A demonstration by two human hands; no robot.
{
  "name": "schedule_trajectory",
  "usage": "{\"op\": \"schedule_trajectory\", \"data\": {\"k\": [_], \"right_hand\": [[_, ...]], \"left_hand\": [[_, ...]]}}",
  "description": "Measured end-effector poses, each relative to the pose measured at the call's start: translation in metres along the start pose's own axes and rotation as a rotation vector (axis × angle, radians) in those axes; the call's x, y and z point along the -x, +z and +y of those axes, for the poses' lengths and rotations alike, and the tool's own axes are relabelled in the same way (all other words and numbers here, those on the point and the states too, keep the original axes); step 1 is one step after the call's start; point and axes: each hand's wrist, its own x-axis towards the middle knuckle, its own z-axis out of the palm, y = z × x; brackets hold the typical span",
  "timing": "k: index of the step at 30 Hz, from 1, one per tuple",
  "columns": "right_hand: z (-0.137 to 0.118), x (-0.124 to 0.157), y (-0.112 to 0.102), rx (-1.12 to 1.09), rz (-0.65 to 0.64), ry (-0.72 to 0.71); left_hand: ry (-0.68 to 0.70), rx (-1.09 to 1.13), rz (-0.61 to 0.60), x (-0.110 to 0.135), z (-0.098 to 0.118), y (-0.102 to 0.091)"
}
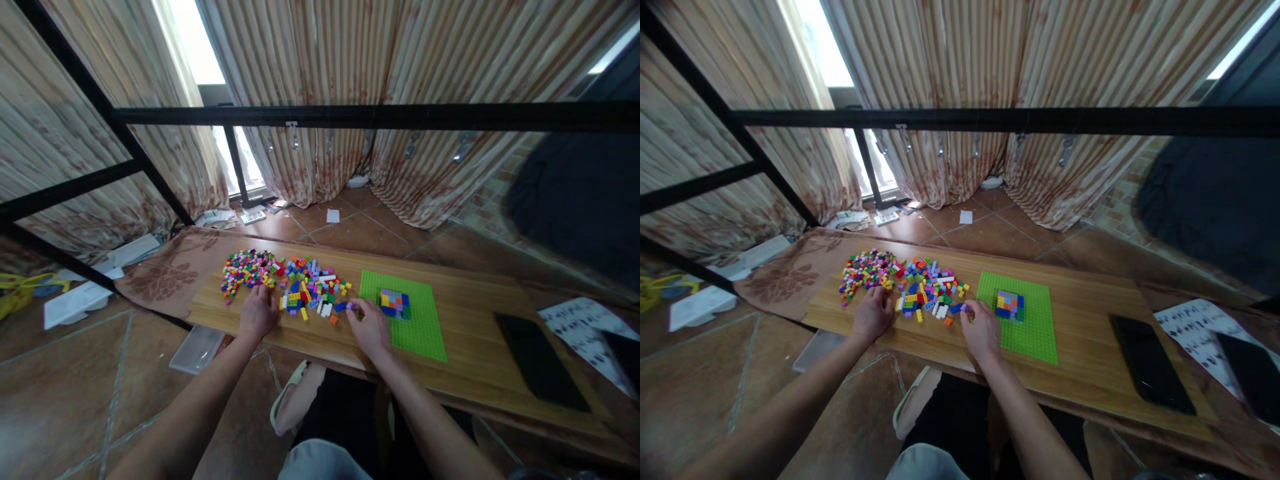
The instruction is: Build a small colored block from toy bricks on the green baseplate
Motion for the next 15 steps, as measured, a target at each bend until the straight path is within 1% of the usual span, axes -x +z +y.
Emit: {"op": "schedule_trajectory", "data": {"k": [3, 6, 12, 15], "right_hand": [[0.002, 0.0, 0.001, 0.136, -0.018, -0.042], [0.001, 0.0, 0.001, 0.217, -0.053, -0.075], [-0.006, -0.002, 0.0, 0.264, -0.117, -0.065], [-0.012, -0.002, 0.001, 0.262, -0.158, -0.085]], "left_hand": [[-0.003, 0.001, -0.004, 0.0, 0.0, 0.0], [-0.005, -0.001, 0.001, 0.001, 0.001, -0.001], [-0.01, 0.018, -0.001, 0.001, 0.002, -0.002], [-0.011, 0.015, -0.007, 0.001, 0.003, -0.003]]}}
